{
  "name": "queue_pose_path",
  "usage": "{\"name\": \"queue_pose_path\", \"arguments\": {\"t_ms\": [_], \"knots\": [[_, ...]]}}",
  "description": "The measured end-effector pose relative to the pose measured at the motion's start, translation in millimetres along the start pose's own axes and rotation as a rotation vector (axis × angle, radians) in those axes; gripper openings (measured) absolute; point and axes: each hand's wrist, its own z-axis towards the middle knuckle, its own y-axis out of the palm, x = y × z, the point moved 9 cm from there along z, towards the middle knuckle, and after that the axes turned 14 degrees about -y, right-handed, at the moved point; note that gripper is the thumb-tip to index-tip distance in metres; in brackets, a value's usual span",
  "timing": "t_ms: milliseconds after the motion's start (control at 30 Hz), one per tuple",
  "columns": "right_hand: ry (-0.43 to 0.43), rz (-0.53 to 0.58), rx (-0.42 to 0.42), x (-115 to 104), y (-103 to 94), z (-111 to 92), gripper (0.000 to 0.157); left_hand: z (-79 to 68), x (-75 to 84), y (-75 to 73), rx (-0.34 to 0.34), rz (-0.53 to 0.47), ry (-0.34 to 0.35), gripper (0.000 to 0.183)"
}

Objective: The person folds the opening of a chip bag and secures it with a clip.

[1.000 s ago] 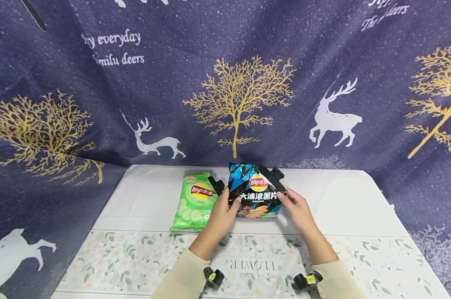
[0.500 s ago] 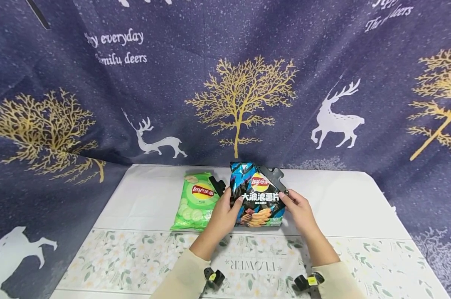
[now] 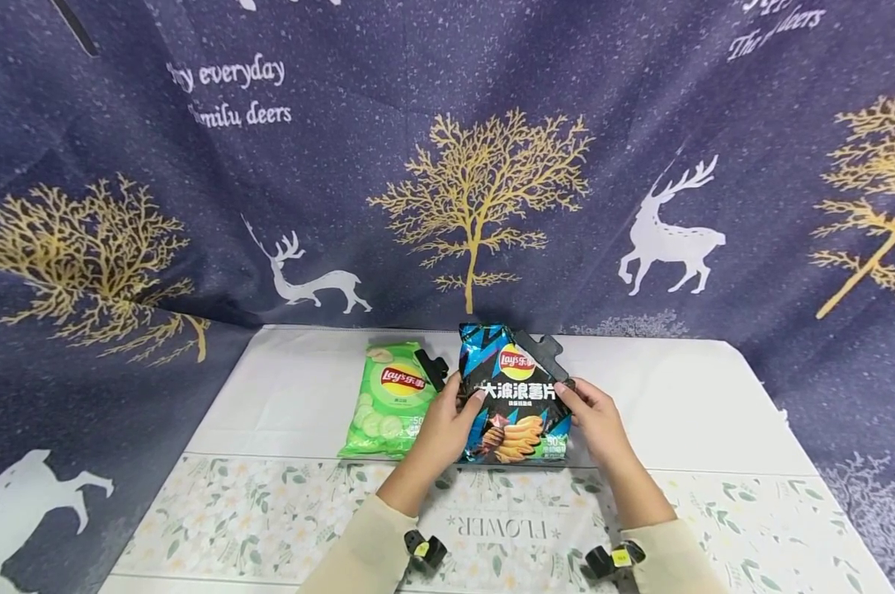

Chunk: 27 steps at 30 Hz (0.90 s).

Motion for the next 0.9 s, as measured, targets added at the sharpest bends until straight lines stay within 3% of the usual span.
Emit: {"name": "queue_pose_path", "arguments": {"t_ms": [300, 533, 900], "knots": [[0.051, 0.05, 0.023, 9.0, -1.8, 0.1, 0.037, 2.6, -2.2, 2.9, -0.007, -0.024, -0.015, 0.07], [0.072, 0.114, 0.044, 13.9, -4.1, 1.4, 0.028, 5.6, -8.0, 5.3, -0.014, -0.025, -0.051, 0.071], [0.194, 0.165, 0.048, 28.9, -3.5, -2.3, 0.047, 5.2, -11.7, 13.0, -0.053, -0.029, -0.057, 0.066]]}}
